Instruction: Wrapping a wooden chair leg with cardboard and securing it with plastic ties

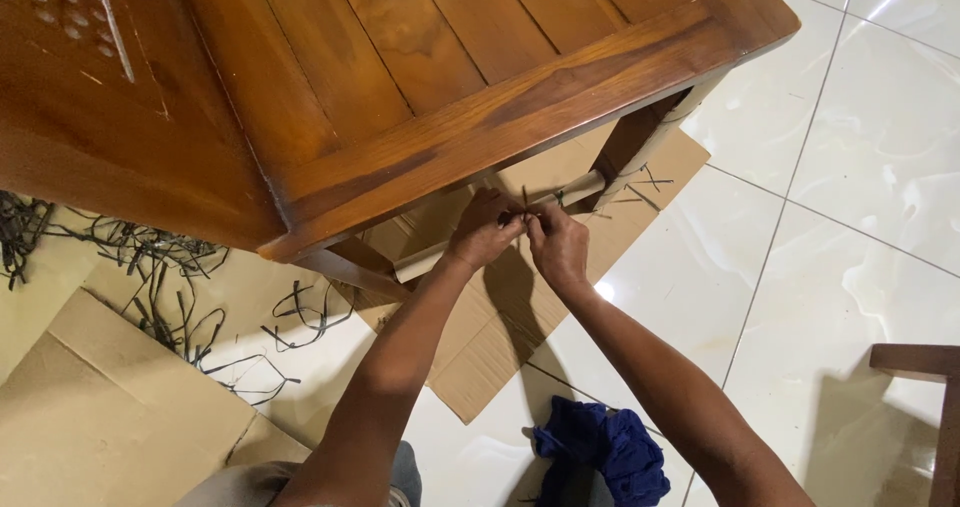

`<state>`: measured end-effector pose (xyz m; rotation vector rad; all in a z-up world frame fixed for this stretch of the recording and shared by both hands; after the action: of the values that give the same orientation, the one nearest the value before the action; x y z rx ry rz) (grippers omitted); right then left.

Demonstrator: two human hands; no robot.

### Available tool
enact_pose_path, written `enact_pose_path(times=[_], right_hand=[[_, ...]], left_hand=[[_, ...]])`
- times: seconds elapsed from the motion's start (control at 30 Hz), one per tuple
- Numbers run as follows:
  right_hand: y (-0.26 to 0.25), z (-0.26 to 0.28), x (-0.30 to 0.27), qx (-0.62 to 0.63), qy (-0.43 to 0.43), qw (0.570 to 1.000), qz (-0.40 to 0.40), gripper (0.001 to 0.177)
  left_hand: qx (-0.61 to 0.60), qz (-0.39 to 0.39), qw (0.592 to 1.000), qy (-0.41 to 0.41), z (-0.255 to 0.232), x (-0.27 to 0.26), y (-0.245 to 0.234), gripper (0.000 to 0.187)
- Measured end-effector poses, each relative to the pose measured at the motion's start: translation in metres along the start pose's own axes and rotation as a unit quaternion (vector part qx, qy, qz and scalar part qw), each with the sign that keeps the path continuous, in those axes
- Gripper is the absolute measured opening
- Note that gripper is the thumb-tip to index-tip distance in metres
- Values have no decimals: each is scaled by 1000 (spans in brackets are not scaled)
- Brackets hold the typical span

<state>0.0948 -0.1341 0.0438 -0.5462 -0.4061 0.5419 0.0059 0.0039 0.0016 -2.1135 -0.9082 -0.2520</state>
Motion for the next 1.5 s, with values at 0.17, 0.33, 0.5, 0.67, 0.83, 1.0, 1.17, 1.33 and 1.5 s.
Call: enact_pose_path(times=[0.17, 0.33, 0.5, 0.67, 0.83, 1.0, 1.17, 1.33, 1.5], right_hand=[[3, 1, 1, -24, -85, 996, -17, 7], [5, -3, -3, 33, -44, 998, 2, 6], [12, -22, 0, 171, 65, 981, 58, 7], [7, -23, 2, 335, 155, 923, 109, 7], [14, -29, 1, 369, 169, 908, 106, 9], [14, -30, 1, 370, 176, 907, 100, 12], [13, -33, 3, 322, 166, 926, 101, 9], [8, -26, 5, 283, 171, 938, 101, 6], [3, -20, 5, 229, 165, 954, 99, 6]], left_hand=[[-16, -18, 997, 68, -9, 2, -6, 8], [11, -26, 991, 127, -5, 0, -6, 8], [1, 1, 995, 100, -7, -2, -6, 8], [31, -5, 997, 68, -13, -2, -8, 10], [2, 4, 999, 42, -11, -1, -6, 11], [-21, 28, 999, -16, -7, 0, -4, 12], [-27, 27, 999, -37, 6, -2, 4, 16], [-24, 14, 1000, -7, -9, 1, -6, 12], [4, 9, 999, 30, -12, 0, -5, 7]])
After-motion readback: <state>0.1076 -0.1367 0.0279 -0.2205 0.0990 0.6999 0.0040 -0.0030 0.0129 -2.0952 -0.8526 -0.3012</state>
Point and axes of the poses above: each hand's wrist, its own x-axis towards the middle knuckle, its own y-axis out of the palm, z = x × y, the point moved 2 cm from there along x, towards the middle knuckle, and after that the axes turned 4 degrees about -z, right-handed, at the moved point
